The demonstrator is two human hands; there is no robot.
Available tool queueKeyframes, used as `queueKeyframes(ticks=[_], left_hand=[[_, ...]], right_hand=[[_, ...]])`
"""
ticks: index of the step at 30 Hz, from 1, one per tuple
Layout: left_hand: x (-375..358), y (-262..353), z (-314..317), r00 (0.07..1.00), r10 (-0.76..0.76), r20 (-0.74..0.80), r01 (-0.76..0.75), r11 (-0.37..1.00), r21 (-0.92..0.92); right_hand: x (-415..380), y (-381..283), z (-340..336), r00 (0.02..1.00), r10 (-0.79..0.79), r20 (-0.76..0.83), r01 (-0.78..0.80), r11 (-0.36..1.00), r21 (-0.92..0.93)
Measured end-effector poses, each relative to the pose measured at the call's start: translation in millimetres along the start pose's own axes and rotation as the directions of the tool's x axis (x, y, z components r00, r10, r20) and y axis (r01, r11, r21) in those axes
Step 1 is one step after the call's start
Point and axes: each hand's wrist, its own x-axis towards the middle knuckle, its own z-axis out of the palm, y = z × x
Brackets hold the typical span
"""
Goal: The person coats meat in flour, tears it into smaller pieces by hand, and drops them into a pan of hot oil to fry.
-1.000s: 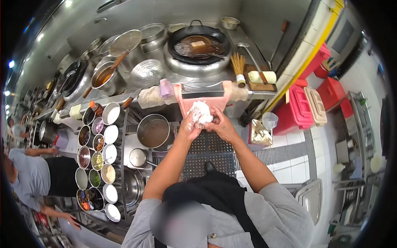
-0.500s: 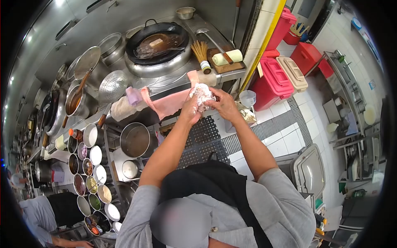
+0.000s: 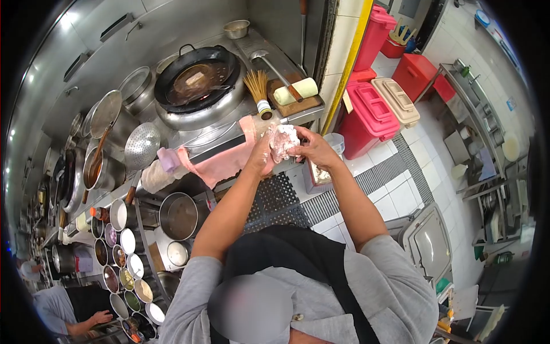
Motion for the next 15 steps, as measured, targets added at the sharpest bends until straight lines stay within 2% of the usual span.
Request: queueKeyframes(ticks=[1,4,7,10,11,14,15], left_hand=[[13,-4,-3,0.999,0.004,-0.04,-0.004,1.0,0.019],[29,-10,-10,0.994,0.061,-0.089,-0.047,0.988,0.146],[36,-15,-3,0.977,0.119,-0.179,-0.103,0.99,0.096],[49,-26,-16,0.971,0.193,-0.143,-0.164,0.967,0.193],[54,-31,-21,0.971,0.188,-0.149,-0.16,0.97,0.185],[52,-34,-14,0.965,0.125,-0.229,-0.085,0.98,0.178],[50,-30,-12,0.98,0.085,-0.181,-0.051,0.981,0.186]], right_hand=[[1,2,-1,0.998,-0.024,-0.051,0.022,0.999,-0.037],[6,10,-5,0.99,-0.095,-0.107,0.056,0.945,-0.321],[2,6,5,0.928,-0.329,-0.174,0.135,0.732,-0.667],[-2,-1,19,0.87,-0.473,-0.137,0.173,0.554,-0.814],[-3,-1,25,0.874,-0.46,-0.154,0.167,0.584,-0.794],[-2,2,33,0.87,-0.45,-0.199,0.084,0.534,-0.841],[-1,2,32,0.869,-0.443,-0.22,0.059,0.534,-0.843]])
